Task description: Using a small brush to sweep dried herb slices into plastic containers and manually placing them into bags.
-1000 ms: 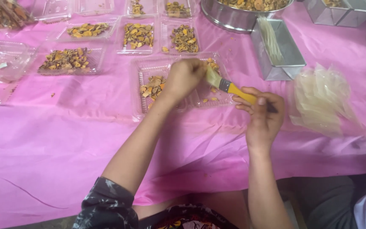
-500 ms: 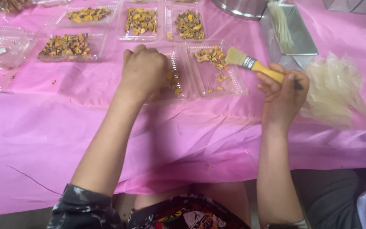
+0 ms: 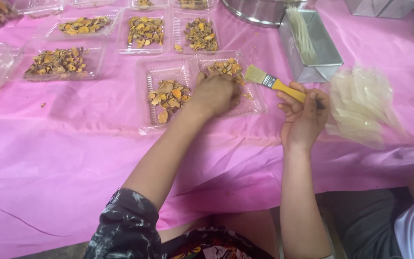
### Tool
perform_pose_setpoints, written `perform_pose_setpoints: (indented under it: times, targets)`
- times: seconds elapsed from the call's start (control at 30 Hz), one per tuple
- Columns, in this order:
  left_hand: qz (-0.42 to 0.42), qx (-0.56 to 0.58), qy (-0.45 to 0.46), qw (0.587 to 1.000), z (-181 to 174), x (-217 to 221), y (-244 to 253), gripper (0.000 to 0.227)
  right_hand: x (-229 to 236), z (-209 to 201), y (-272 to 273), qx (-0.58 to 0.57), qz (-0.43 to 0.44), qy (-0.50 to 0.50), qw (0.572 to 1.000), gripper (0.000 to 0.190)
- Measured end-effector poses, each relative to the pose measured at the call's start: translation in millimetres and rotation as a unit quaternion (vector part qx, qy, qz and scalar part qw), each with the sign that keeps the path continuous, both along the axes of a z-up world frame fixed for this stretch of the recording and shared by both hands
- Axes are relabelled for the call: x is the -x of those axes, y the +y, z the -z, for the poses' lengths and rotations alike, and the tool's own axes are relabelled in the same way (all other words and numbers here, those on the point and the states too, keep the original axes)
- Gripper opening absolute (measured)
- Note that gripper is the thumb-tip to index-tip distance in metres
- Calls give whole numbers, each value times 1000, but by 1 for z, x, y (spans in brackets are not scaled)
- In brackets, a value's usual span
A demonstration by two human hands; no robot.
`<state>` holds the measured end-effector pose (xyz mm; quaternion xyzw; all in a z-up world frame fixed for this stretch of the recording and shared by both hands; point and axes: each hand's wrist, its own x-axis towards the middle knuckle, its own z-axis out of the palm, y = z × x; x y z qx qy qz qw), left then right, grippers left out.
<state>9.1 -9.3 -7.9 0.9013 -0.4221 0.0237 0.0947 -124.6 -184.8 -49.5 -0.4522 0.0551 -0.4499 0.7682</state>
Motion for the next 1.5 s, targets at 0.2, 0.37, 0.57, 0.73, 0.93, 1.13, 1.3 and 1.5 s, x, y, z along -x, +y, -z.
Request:
perform_pose_setpoints:
  times: [0.2, 0.37, 0.57, 0.73, 0.93, 1.13, 1.3, 1.5]
  targets:
    - [47, 50, -59, 996, 23, -18, -8, 16, -1, 4, 4, 51, 15, -9, 999, 6]
    - [30, 127, -33, 991, -13, 0, 12, 17, 22, -28, 35, 124, 28, -25, 991, 8]
    - [10, 554, 283, 783, -30, 2, 29, 11, 51, -49, 70, 269, 28, -2, 963, 34]
    - [76, 584, 347, 730, -37, 3, 46, 14, 46, -57, 83, 336, 78, 15, 938, 35]
    - [-118, 250, 33, 960, -41, 0, 133, 11, 12, -12, 31, 251, 102, 1, 962, 26]
    - [-98, 86, -96, 987, -6, -1, 96, 20, 3, -16, 40, 83, 10, 73, 994, 10]
    - [50, 103, -102, 988, 12, 50, 53, 19, 3, -6, 30, 35, 12, 30, 999, 11]
    - [96, 142, 92, 981, -13, 64, 72, 23, 2, 8, 23, 43, 21, -24, 999, 12]
